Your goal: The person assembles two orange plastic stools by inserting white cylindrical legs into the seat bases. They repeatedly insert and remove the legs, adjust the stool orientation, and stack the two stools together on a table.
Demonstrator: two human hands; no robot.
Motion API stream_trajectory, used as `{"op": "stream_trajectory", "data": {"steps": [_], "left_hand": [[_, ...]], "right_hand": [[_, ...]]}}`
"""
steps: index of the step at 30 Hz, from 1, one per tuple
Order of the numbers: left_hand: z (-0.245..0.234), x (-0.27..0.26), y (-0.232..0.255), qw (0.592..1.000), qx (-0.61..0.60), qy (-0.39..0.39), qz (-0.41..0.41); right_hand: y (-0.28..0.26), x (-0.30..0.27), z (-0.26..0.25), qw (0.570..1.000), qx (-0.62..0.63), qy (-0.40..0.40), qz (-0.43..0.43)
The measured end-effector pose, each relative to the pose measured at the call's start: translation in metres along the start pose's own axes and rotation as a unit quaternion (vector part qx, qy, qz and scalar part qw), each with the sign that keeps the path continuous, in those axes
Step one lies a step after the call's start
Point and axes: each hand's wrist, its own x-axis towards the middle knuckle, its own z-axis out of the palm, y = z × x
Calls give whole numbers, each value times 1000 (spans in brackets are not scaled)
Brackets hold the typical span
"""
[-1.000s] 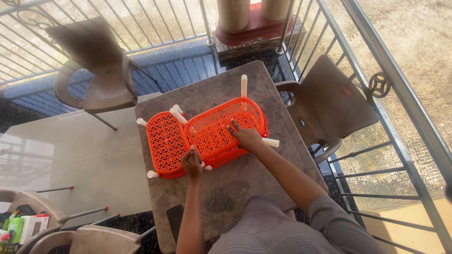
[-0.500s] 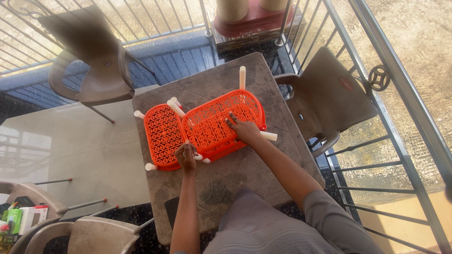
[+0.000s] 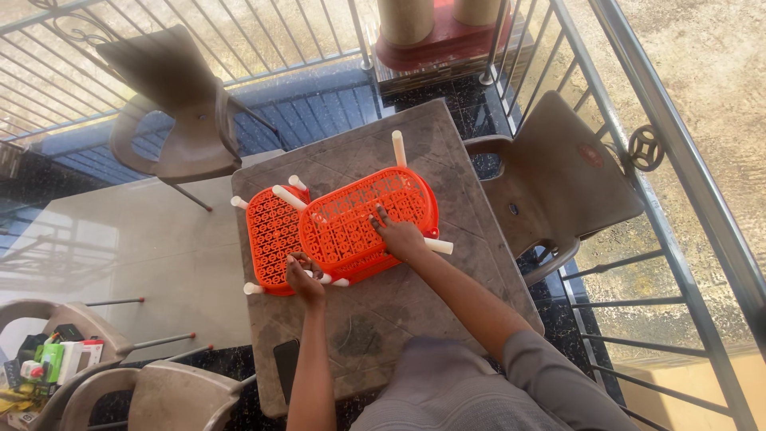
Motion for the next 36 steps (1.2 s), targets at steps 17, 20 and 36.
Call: {"op": "stream_trajectory", "data": {"steps": [17, 20, 36], "left_hand": [[-12, -8, 1, 987, 149, -66, 1], [-23, 17, -5, 977, 136, -152, -70], [-16, -30, -36, 987, 157, 33, -30]], "right_hand": [[-2, 1, -5, 999, 2, -35, -1], [-4, 2, -3, 999, -8, -50, 11], [-7, -2, -5, 1000, -17, -13, 16]]}}
